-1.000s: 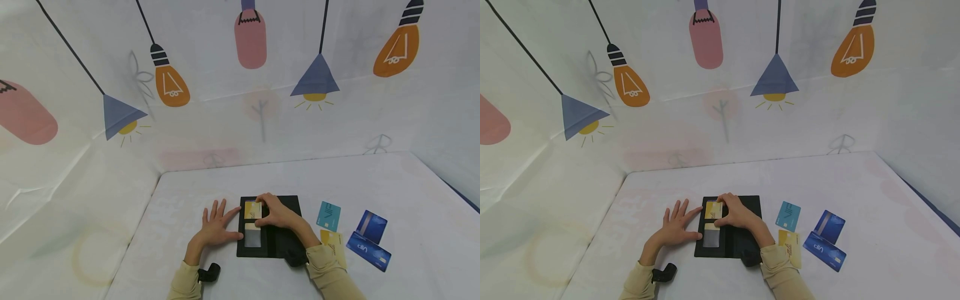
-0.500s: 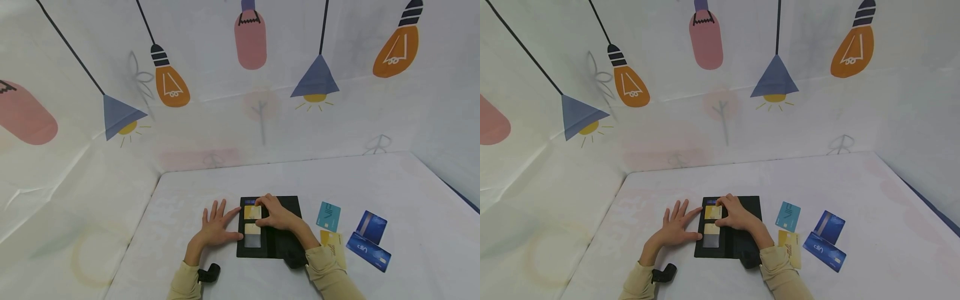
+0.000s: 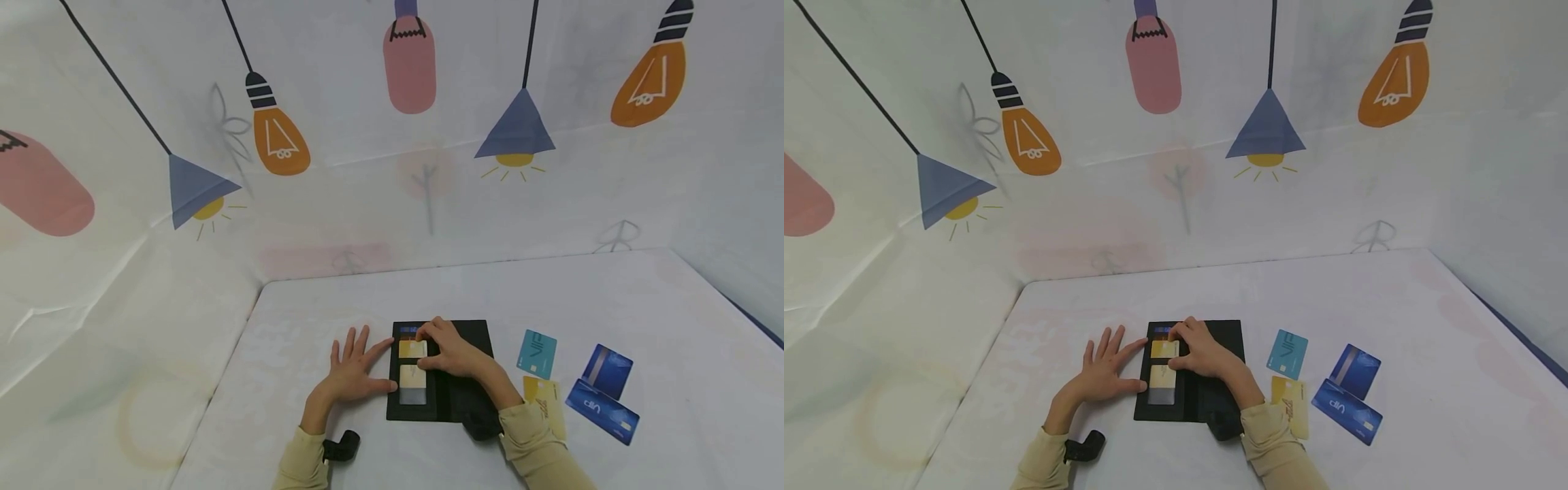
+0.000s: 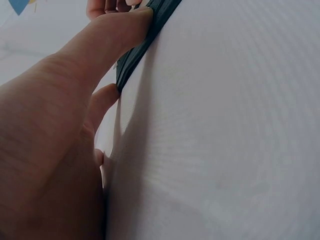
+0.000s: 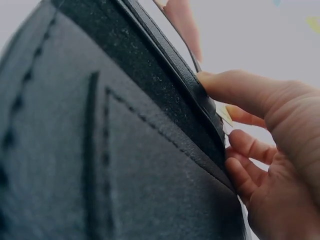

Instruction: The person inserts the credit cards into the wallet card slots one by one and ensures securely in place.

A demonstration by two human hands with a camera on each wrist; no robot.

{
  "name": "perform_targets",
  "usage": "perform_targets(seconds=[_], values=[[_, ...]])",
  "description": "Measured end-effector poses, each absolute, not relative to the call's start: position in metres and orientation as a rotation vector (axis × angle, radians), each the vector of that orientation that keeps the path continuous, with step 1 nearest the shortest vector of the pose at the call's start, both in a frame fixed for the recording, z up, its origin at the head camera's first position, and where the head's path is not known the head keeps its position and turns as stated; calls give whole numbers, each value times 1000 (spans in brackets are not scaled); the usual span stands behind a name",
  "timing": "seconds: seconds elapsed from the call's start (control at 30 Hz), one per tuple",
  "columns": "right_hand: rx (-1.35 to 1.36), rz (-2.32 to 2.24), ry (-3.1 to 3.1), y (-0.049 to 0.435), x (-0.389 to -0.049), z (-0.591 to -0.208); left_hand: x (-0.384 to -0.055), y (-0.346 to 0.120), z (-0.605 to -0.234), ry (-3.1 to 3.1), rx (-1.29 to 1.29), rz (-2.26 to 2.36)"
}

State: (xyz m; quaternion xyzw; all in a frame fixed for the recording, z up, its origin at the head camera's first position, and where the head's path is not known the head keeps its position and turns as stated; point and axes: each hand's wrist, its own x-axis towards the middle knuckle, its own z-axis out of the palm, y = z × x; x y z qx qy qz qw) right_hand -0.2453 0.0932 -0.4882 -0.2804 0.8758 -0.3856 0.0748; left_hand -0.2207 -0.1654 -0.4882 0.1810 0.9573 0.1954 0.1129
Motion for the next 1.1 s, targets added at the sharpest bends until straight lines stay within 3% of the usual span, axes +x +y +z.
perform_targets(seconds=[1.1], values=[[-861, -1048, 2690, 88, -241, -488, -219, -166, -489, 2805, 528, 593]])
